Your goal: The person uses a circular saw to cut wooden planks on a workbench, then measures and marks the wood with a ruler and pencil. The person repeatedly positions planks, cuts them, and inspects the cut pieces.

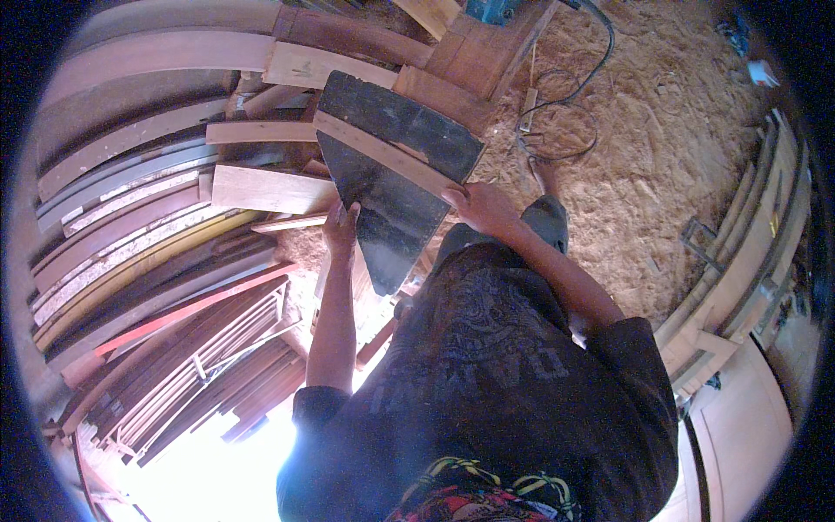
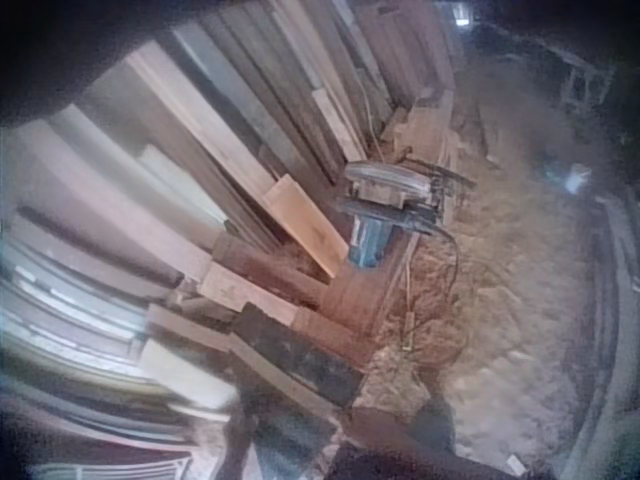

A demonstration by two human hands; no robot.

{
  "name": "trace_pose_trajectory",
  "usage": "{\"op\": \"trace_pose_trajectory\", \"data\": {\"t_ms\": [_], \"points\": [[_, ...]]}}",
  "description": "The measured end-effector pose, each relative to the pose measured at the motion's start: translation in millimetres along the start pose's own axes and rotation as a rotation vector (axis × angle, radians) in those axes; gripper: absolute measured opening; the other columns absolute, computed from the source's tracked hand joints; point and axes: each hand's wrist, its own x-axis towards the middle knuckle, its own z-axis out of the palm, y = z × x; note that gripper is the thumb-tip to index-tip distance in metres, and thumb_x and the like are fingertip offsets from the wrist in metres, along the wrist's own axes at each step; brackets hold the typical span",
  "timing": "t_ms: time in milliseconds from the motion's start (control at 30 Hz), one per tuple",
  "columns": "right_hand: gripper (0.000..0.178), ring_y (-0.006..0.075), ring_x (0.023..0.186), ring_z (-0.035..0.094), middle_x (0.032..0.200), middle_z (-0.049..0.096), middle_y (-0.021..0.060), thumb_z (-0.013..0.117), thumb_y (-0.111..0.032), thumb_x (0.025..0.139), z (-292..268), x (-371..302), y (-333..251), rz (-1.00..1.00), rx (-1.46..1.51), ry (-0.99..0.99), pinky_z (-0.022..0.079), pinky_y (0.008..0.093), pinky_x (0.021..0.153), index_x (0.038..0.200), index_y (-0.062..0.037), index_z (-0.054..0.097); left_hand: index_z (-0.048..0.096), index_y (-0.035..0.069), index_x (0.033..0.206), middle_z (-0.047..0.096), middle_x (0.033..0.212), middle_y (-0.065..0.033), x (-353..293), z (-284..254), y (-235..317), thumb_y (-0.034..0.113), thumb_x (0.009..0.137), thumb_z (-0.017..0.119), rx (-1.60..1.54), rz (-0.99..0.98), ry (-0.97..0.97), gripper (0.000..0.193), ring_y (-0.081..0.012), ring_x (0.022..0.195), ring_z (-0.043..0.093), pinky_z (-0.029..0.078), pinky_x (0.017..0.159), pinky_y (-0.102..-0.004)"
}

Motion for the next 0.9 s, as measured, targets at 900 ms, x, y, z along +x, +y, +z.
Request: {"op": "trace_pose_trajectory", "data": {"t_ms": [900], "points": [[0.069, 0.0501, 0.086, 0.07, 0.087, 0.071, 0.0312, 0.051, -0.06, 0.099, -1.2, -4.1, -3.9, -0.029, 0.015, 0.038, 0.054, 0.0597, 0.078, 0.095, 0.0051, 0.074, 0.064, -0.003, 0.13, 0.07, 0.127, -0.0163, 2.8, 9.3, -21.1, 0.033, 0.096, 0.074, 0.126, 0.143, 0.118, 0.051, -0.0271, 0.121, 0.062, 0.043, 0.108, -0.0386]]}}
